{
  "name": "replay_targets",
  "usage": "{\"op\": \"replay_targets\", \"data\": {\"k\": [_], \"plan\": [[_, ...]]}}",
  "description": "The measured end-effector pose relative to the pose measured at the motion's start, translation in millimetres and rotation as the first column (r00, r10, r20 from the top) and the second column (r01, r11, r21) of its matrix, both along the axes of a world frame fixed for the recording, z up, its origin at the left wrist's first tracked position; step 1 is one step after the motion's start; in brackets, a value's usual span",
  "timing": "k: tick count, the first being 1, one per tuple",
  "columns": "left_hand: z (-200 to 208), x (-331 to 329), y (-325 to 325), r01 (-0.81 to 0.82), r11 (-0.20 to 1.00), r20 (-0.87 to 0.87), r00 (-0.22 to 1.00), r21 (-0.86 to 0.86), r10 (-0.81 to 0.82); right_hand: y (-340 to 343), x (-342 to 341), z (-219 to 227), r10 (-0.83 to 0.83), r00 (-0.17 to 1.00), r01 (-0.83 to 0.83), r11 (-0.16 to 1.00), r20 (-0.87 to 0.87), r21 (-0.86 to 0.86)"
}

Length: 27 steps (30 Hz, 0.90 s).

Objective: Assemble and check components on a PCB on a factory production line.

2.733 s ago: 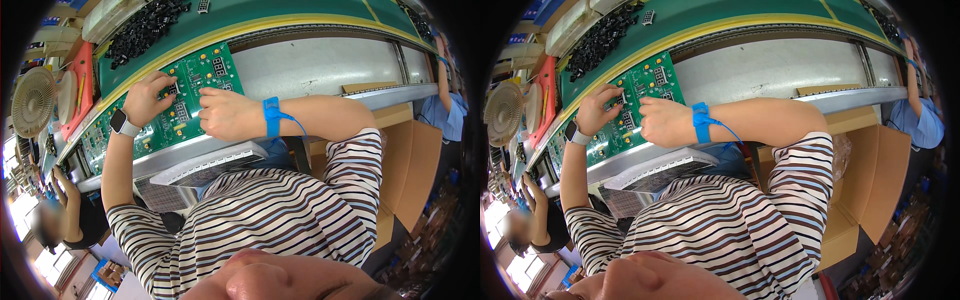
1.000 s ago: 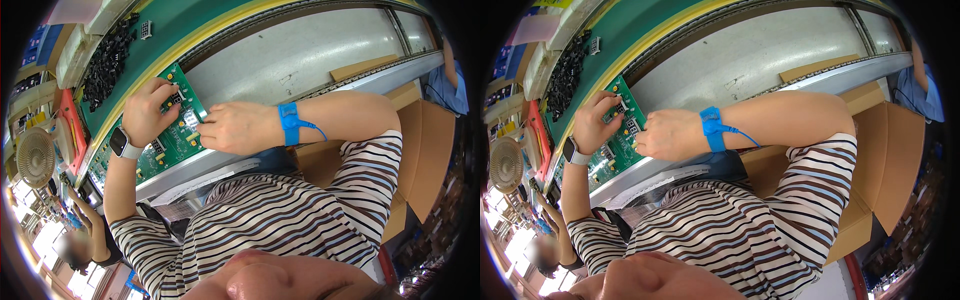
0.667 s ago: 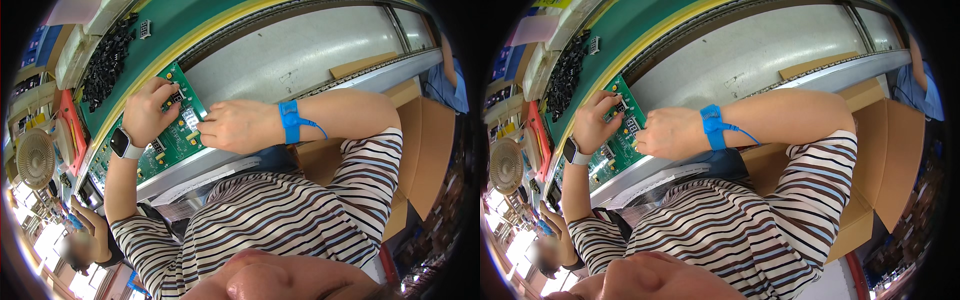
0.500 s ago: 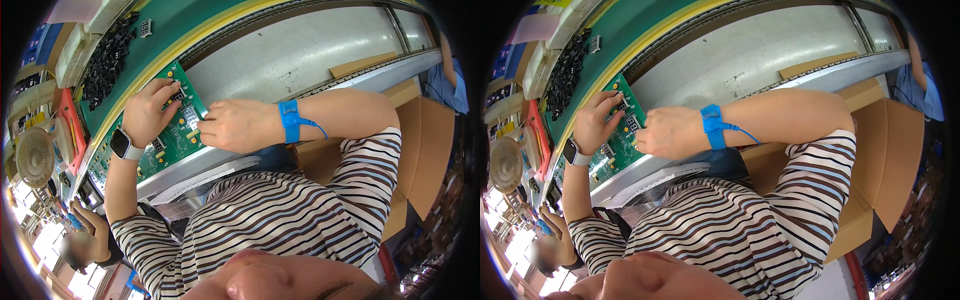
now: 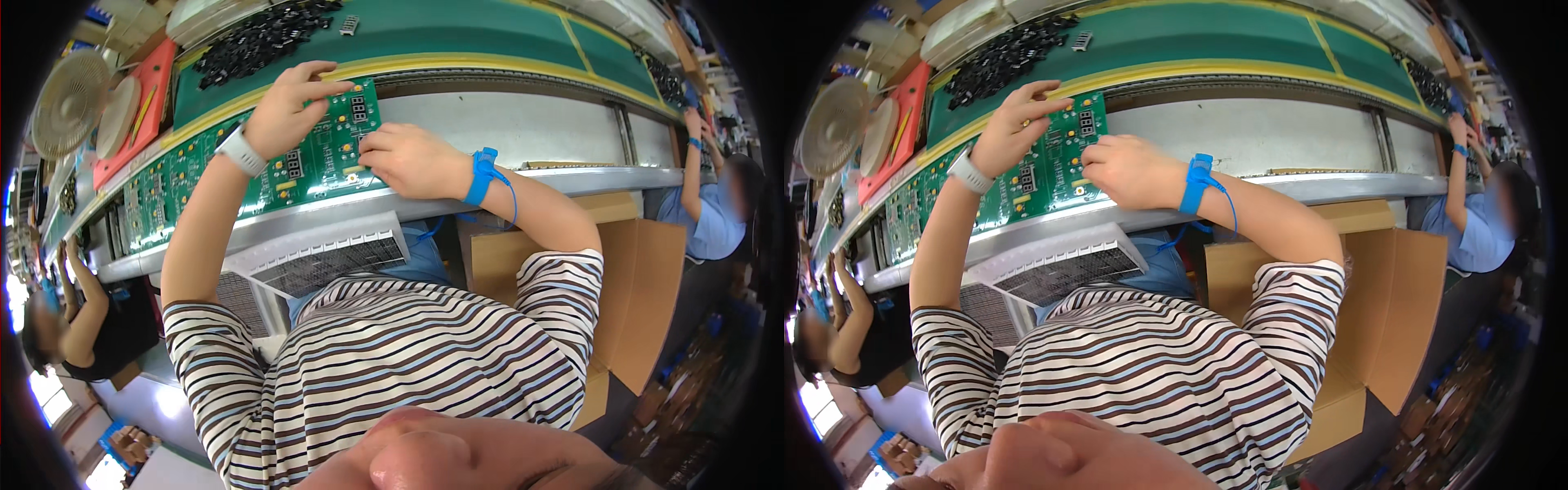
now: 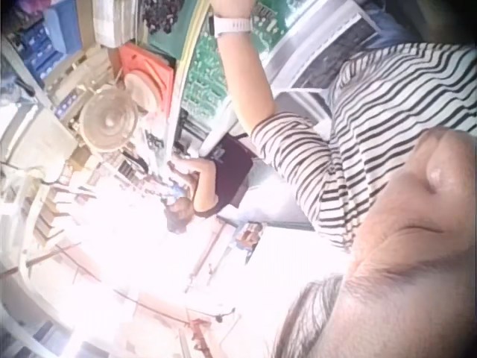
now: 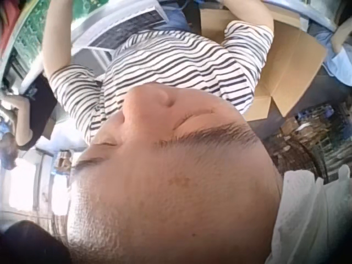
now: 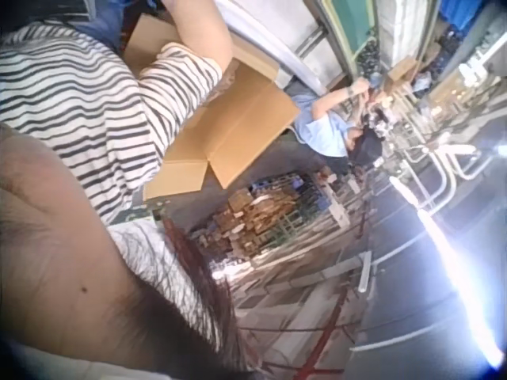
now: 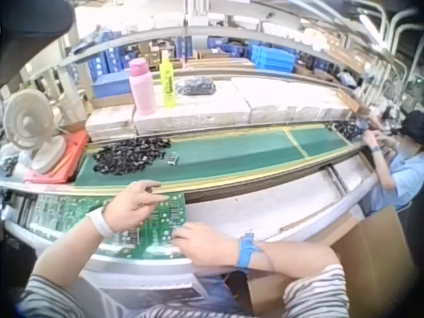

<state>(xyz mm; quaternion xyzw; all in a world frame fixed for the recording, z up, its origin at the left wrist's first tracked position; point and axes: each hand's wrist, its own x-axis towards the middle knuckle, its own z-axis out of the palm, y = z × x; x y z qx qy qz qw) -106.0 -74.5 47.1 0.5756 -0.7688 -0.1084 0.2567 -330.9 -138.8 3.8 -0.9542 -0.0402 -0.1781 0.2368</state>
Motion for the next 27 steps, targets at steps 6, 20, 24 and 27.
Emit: {"op": "replay_targets", "data": {"k": [6, 20, 24, 27], "plan": [[22.5, 22.3, 138.7, -0.288, 0.957, -0.160, 0.945, 0.008, 0.286, 3.0, -0.9, 10.7, -0.077, 0.996, 0.080, 0.993, 0.043, -0.092], [-161.2, -2.8, 294.3, -0.056, 0.897, -0.899, -0.020, 0.438, 0.438, 134.0, -7.7, 4.9, 0.111, 0.993, -0.110, 0.994, 0.043, -0.010], [-142.0, -16.2, 279.3, -0.049, 0.877, -0.877, 0.022, 0.478, 0.480, 169.7, 23.7, -10.5, 0.119, 0.983, -0.098, 0.984, 0.142, -0.149], [-128.5, -25.8, 285.9, -0.068, 0.875, -0.876, 0.013, 0.480, 0.482, 183.7, 36.0, -16.1, 0.073, 0.988, -0.043, 0.978, 0.139, -0.205]]}}
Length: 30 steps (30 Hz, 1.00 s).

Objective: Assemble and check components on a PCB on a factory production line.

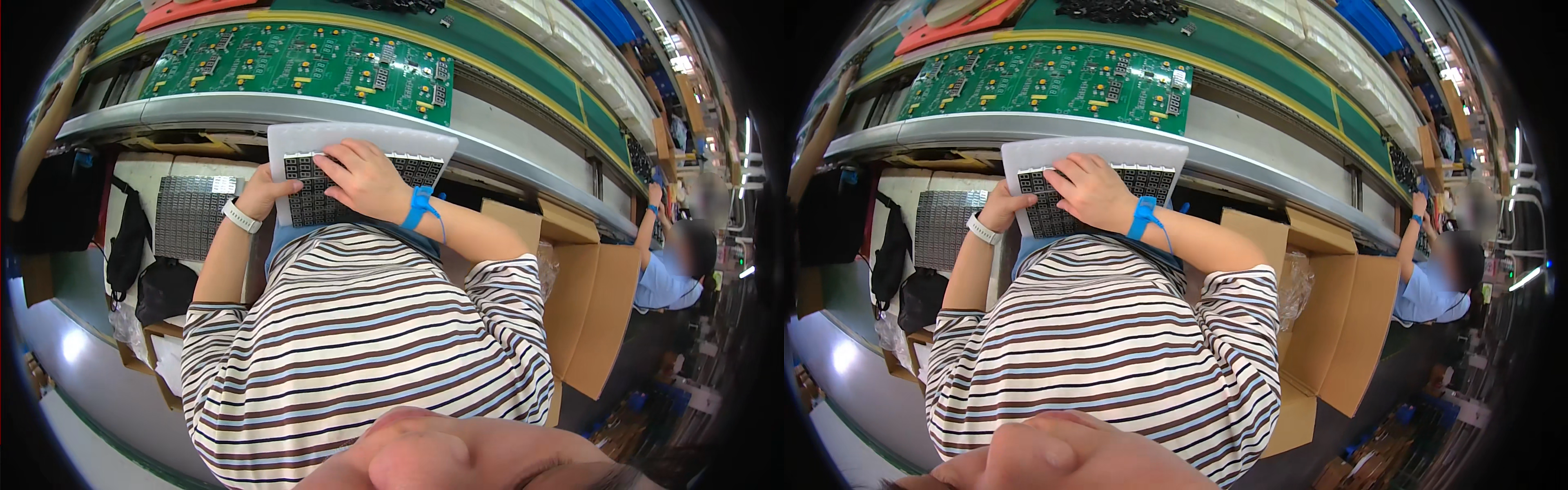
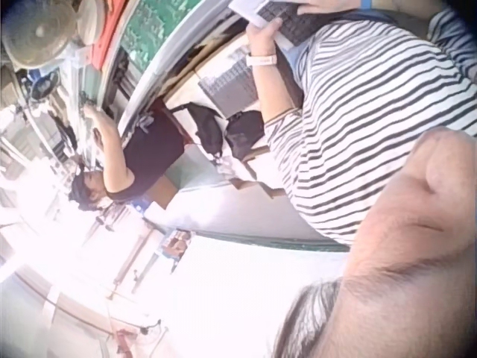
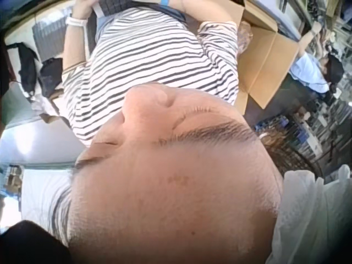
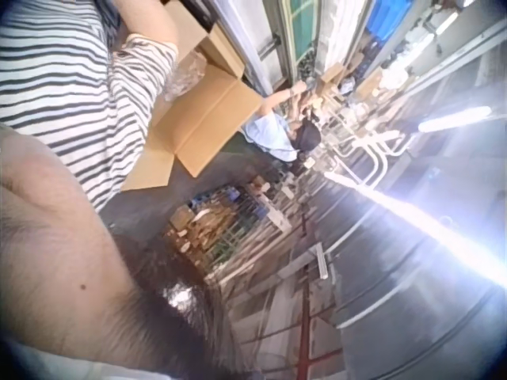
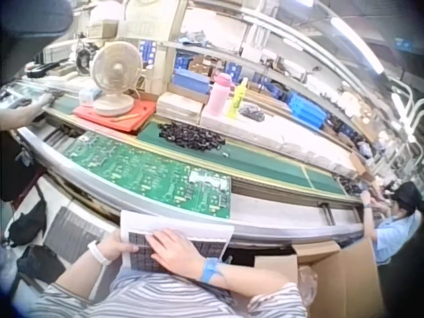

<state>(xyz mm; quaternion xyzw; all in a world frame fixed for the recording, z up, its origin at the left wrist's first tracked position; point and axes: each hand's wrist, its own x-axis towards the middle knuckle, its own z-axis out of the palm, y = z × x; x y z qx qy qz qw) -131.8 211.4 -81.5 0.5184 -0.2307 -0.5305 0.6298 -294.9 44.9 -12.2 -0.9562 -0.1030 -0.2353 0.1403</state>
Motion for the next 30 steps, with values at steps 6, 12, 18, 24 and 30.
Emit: {"op": "replay_targets", "data": {"k": [6, 12, 18, 24, 30], "plan": [[-1.5, -4.7, 9.6, 0.023, 1.000, -0.031, 0.999, -0.013, -0.024, 2.4, 7.1, -7.2, -0.026, 1.000, 0.026, 1.000, -0.014, -0.005], [8.8, 0.3, 12.1, 0.089, 0.995, 0.042, 0.995, 0.051, -0.092, -1.4, 15.6, -7.1, 0.026, 1.000, -0.026, 0.998, 0.001, 0.060], [4.4, -27.6, 6.7, -0.395, 0.880, 0.461, 0.750, -0.264, 0.475, 3.2, 27.0, -14.1, 0.046, 0.999, -0.046, 0.999, 0.011, 0.018], [7.4, -4.4, 20.6, -0.126, 0.977, 0.909, 0.364, -0.170, 0.205, 6.6, 31.2, -19.2, 0.022, 1.000, -0.022, 1.000, 0.008, -0.020], [8.7, 4.2, 14.8, -0.058, 0.943, 0.894, 0.302, -0.329, 0.331, 7.7, 33.9, -23.2, 0.013, 1.000, -0.013, 0.999, 0.015, -0.038]]}}
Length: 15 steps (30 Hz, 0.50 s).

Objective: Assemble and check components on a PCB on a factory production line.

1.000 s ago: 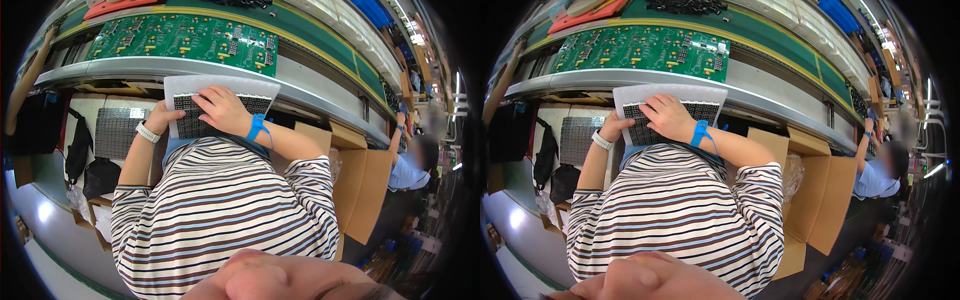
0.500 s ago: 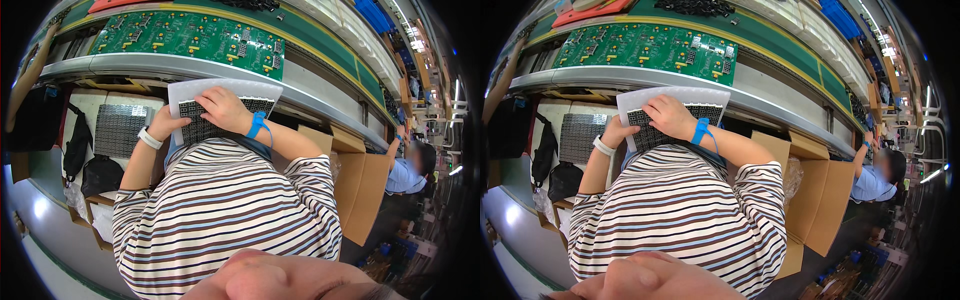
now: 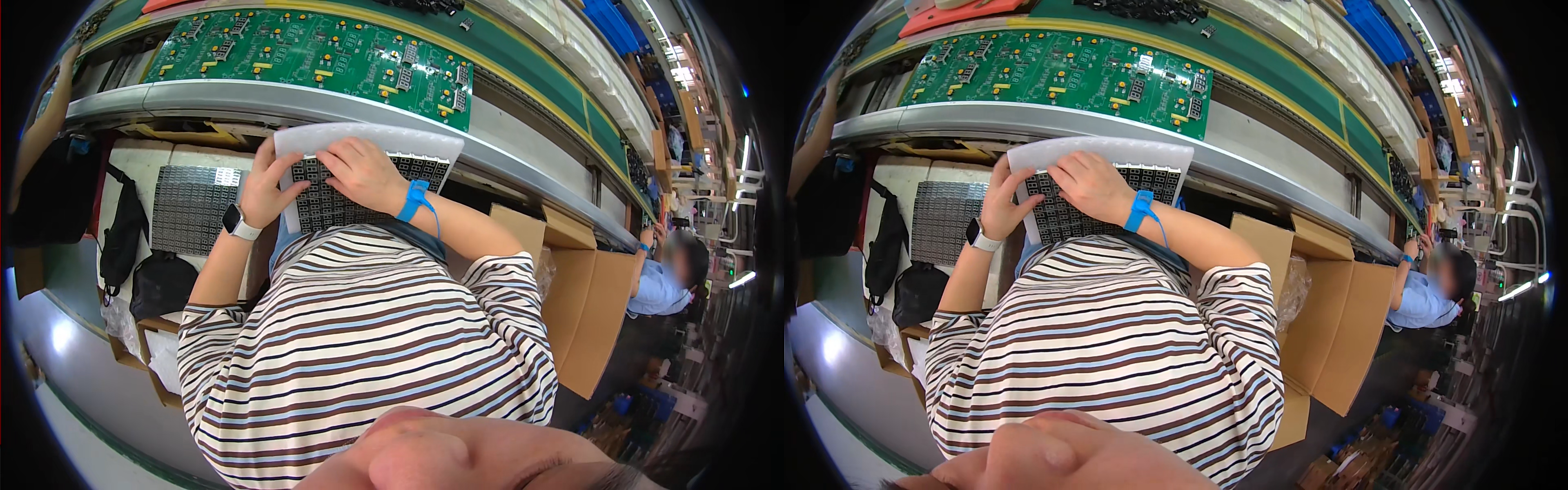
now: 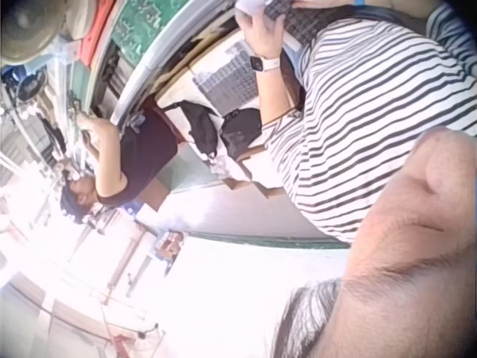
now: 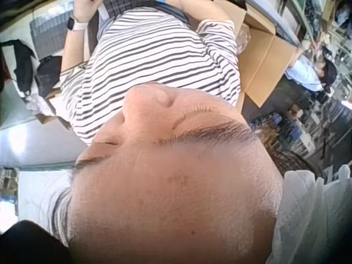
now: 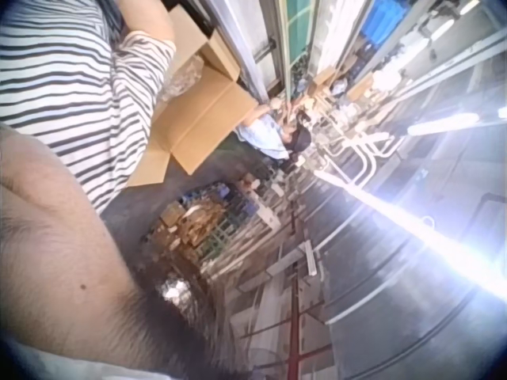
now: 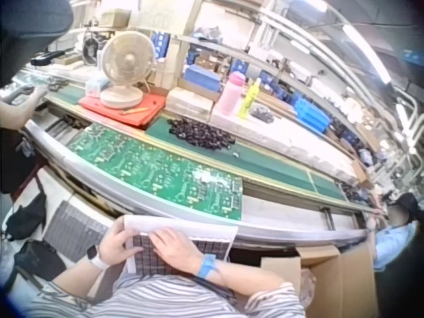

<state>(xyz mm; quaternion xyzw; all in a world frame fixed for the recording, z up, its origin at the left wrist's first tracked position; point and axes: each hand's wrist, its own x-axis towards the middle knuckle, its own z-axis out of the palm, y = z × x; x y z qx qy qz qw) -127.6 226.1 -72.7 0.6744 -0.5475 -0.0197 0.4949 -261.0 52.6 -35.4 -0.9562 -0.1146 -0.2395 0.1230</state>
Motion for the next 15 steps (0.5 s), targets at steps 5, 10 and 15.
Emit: {"op": "replay_targets", "data": {"k": [5, 10, 15], "plan": [[15.3, 2.8, 2.0, -0.108, 0.990, 0.412, 0.901, -0.088, 0.135, 0.3, -2.4, -1.3, 0.016, 1.000, -0.016, 0.999, 0.002, -0.034], [18.1, 12.8, 4.6, 0.058, 0.997, 0.505, 0.863, -0.056, -0.022, 2.7, -8.2, 5.1, 0.040, 0.997, -0.029, 0.986, 0.062, -0.164], [36.7, 18.8, -1.0, 0.195, 0.978, 0.484, 0.865, -0.080, -0.133, 5.4, -10.7, 15.7, 0.067, 0.993, -0.048, 0.982, 0.095, -0.184]]}}
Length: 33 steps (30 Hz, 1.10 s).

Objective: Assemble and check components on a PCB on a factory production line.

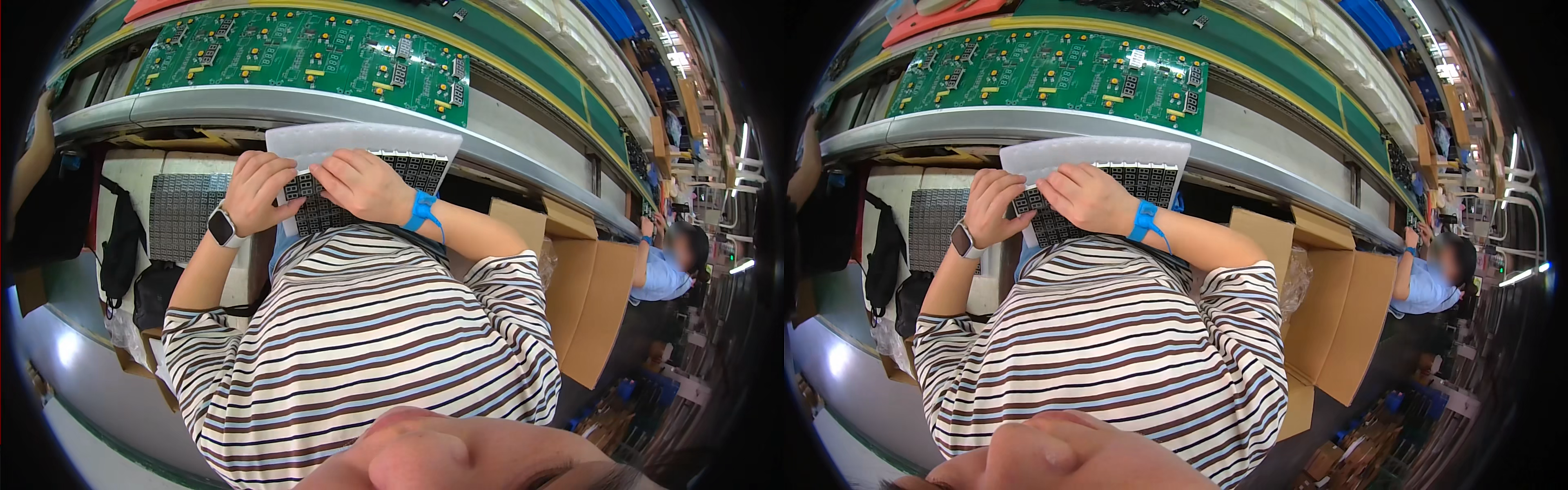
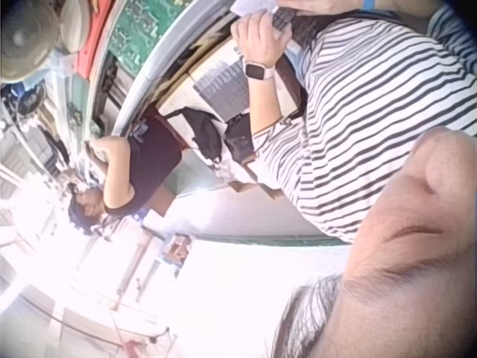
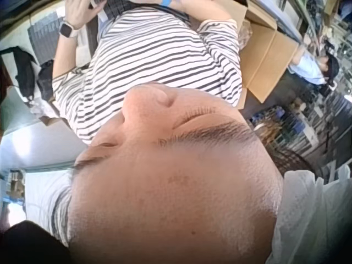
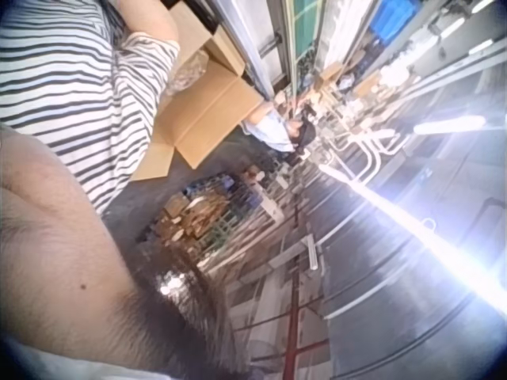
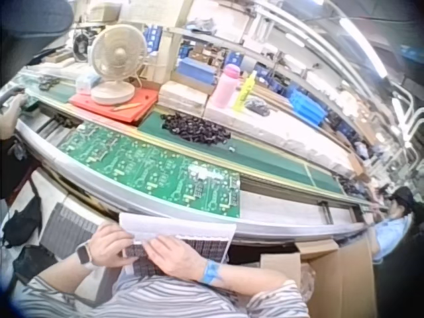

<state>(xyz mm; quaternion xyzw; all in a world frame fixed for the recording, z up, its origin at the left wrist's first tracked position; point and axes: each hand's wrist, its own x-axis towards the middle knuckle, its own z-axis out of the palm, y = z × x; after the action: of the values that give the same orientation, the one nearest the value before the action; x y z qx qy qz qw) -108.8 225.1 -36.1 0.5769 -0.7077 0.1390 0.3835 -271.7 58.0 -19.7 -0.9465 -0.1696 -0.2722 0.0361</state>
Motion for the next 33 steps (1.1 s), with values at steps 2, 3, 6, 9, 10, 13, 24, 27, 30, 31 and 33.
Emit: {"op": "replay_targets", "data": {"k": [2, 3, 6, 9, 10, 13, 24, 27, 30, 31, 33], "plan": [[4.0, 5.4, -2.1, 0.032, 0.999, -0.009, 0.999, -0.009, -0.032, 0.0, 3.3, 10.1, 0.015, 1.000, -0.014, 0.996, -0.009, 0.083], [3.9, 7.5, -1.5, 0.062, 0.997, -0.115, 0.992, 0.038, -0.057, -2.0, 7.0, 17.1, 0.015, 1.000, -0.014, 0.997, -0.008, 0.082], [18.9, 21.7, -15.0, 0.117, 0.990, -0.283, 0.955, 0.084, -0.089, -13.4, 20.7, 43.4, 0.037, 0.993, -0.008, 0.966, -0.108, 0.258], [45.6, 46.0, -47.4, 0.145, 0.979, -0.379, 0.922, 0.145, -0.080, -48.2, 52.0, 69.2, 0.056, 0.983, 0.018, 0.918, -0.174, 0.397], [50.1, 54.8, -59.9, 0.157, 0.979, -0.390, 0.916, 0.134, -0.094, -58.6, 61.8, 73.9, 0.054, 0.974, 0.047, 0.902, -0.221, 0.430], [55.3, 75.5, -87.3, 0.106, 0.967, -0.355, 0.935, 0.230, -0.018, -79.2, 82.2, 81.9, 0.044, 0.950, 0.106, 0.885, -0.309, 0.453], [57.1, 130.1, -147.4, 0.033, 0.968, -0.525, 0.844, 0.249, 0.106, -134.9, 135.2, 77.0, -0.023, 0.951, 0.176, 0.859, -0.307, 0.481], [50.5, 139.6, -157.5, -0.057, 0.967, -0.449, 0.878, 0.247, 0.166, -137.6, 148.0, 70.3, -0.196, 0.925, 0.333, 0.831, -0.327, 0.445], [40.0, 143.2, -156.0, -0.088, 0.959, -0.401, 0.895, 0.269, 0.195, -145.0, 149.5, 55.3, -0.218, 0.906, 0.368, 0.829, -0.363, 0.421], [38.7, 142.3, -152.0, -0.057, 0.956, -0.349, 0.924, 0.287, 0.160, -148.1, 147.8, 49.3, -0.214, 0.902, 0.369, 0.832, -0.376, 0.413], [35.5, 140.6, -145.1, 0.017, 0.945, -0.295, 0.952, 0.328, 0.085, -150.9, 144.6, 41.4, -0.239, 0.869, 0.418, 0.823, -0.433, 0.385]]}}
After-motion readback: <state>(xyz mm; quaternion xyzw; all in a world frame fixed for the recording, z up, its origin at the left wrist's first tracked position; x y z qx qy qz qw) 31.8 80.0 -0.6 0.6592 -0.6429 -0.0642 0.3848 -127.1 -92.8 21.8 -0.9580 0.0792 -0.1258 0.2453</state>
